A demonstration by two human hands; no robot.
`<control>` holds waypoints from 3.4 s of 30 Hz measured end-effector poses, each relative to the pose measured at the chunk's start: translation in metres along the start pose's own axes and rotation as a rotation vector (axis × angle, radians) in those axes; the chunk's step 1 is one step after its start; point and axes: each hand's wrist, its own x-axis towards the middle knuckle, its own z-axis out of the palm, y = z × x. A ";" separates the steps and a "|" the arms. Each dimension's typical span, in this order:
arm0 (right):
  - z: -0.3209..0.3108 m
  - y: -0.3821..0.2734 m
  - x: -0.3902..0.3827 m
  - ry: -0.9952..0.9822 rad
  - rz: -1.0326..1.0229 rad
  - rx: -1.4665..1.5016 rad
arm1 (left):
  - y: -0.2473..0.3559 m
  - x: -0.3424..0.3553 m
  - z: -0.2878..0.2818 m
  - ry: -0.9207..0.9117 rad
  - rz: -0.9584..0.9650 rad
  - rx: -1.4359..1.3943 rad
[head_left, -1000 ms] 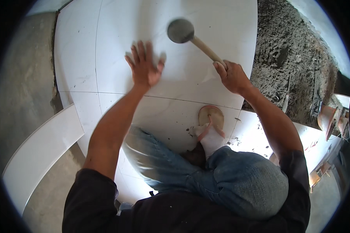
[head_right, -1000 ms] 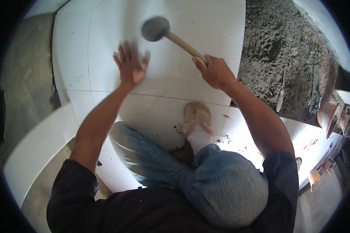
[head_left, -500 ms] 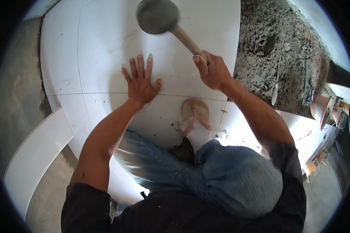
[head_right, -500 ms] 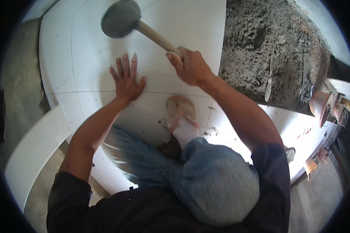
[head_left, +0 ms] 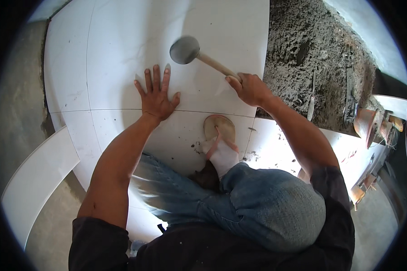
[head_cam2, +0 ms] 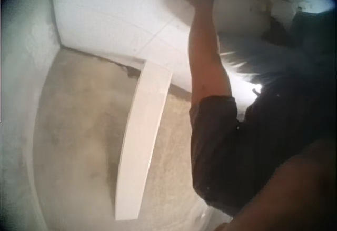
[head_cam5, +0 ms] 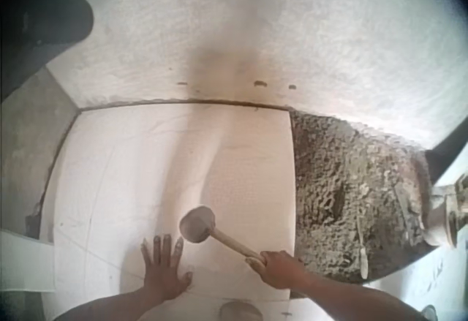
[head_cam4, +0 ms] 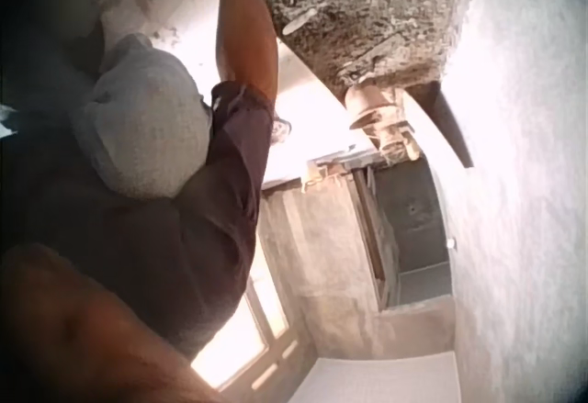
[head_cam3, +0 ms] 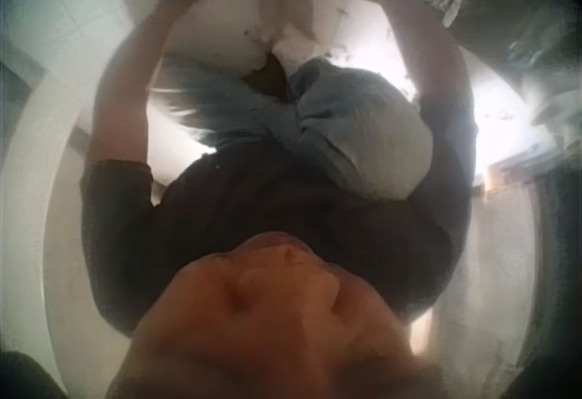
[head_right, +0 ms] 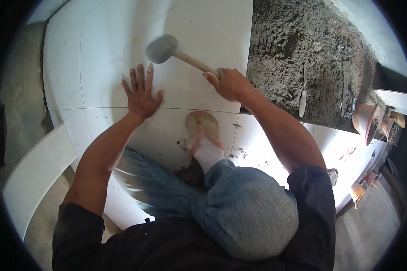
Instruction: The person lays a floor tile by applying mortar to the ground with a trowel, positioning the tile, and tapping it into place with a rubber mallet.
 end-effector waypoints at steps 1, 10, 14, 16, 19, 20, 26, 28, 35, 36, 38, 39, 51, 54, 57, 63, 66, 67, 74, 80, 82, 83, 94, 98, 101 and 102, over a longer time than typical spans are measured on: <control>-0.001 0.002 0.000 0.006 -0.001 -0.006 | 0.001 0.002 -0.003 -0.009 -0.003 0.012; 0.007 -0.009 -0.014 0.183 -0.191 0.158 | -0.003 -0.004 0.001 -0.025 -0.022 0.021; 0.009 0.000 -0.005 0.214 -0.167 0.094 | 0.001 -0.003 0.002 -0.021 -0.014 0.017; 0.018 0.000 -0.008 0.348 -0.308 0.166 | -0.001 -0.002 0.004 0.013 0.001 0.021; 0.008 0.005 0.002 0.206 -0.105 0.077 | -0.008 0.001 0.004 0.035 0.025 0.024; 0.004 -0.013 0.002 0.290 -0.153 0.118 | -0.012 0.011 0.002 0.032 0.018 0.021; 0.010 -0.010 0.005 0.331 -0.137 0.112 | -0.011 0.029 0.000 0.013 0.055 0.032; 0.007 -0.026 -0.006 0.359 -0.216 0.207 | -0.015 0.026 0.000 0.007 0.041 0.033; 0.017 -0.006 -0.017 0.421 -0.192 0.220 | -0.011 0.027 -0.005 -0.037 0.040 0.068; 0.013 0.009 -0.010 0.291 -0.071 0.097 | -0.010 0.033 -0.007 -0.016 0.043 0.070; 0.009 0.011 -0.008 0.150 0.048 -0.019 | -0.010 0.029 -0.007 -0.022 0.044 0.079; 0.005 -0.004 -0.014 0.255 -0.058 0.084 | -0.012 0.029 -0.006 -0.025 0.039 0.079; 0.001 0.007 0.000 0.194 0.060 0.092 | -0.009 0.030 -0.011 0.021 0.059 0.029; -0.001 0.002 -0.005 0.493 -0.212 0.240 | -0.006 0.033 -0.014 -0.014 0.053 0.024; -0.001 0.008 0.000 0.224 0.006 0.053 | -0.010 0.025 -0.008 0.007 0.067 -0.001; -0.007 0.013 -0.002 0.159 0.012 0.012 | -0.008 0.028 -0.008 -0.084 0.029 0.077; -0.007 0.003 -0.014 0.434 -0.119 0.254 | -0.008 0.029 -0.006 -0.003 0.071 0.025; 0.002 0.029 -0.008 0.349 -0.050 0.129 | -0.006 0.029 -0.008 -0.011 0.071 0.037; 0.000 0.038 -0.003 0.217 0.013 -0.002 | -0.008 0.027 -0.009 -0.046 0.049 0.074; 0.008 0.035 0.002 0.285 -0.088 0.002 | -0.008 0.029 -0.009 -0.076 0.034 0.080; 0.000 0.005 -0.008 0.327 -0.105 0.135 | -0.008 0.029 -0.010 -0.031 0.065 0.081; -0.004 -0.008 -0.009 0.371 -0.122 0.231 | -0.010 0.027 -0.008 0.034 0.085 0.053; 0.000 0.001 -0.009 0.314 -0.149 0.106 | -0.012 0.027 -0.011 0.010 0.073 0.041; 0.015 0.032 -0.018 0.327 -0.176 0.107 | -0.008 0.023 -0.004 -0.004 0.067 0.005; 0.006 0.015 -0.037 0.316 -0.096 0.092 | -0.012 0.029 -0.009 -0.011 0.076 0.033; 0.006 0.008 -0.042 0.357 -0.122 0.125 | -0.010 0.024 -0.007 -0.020 0.076 0.026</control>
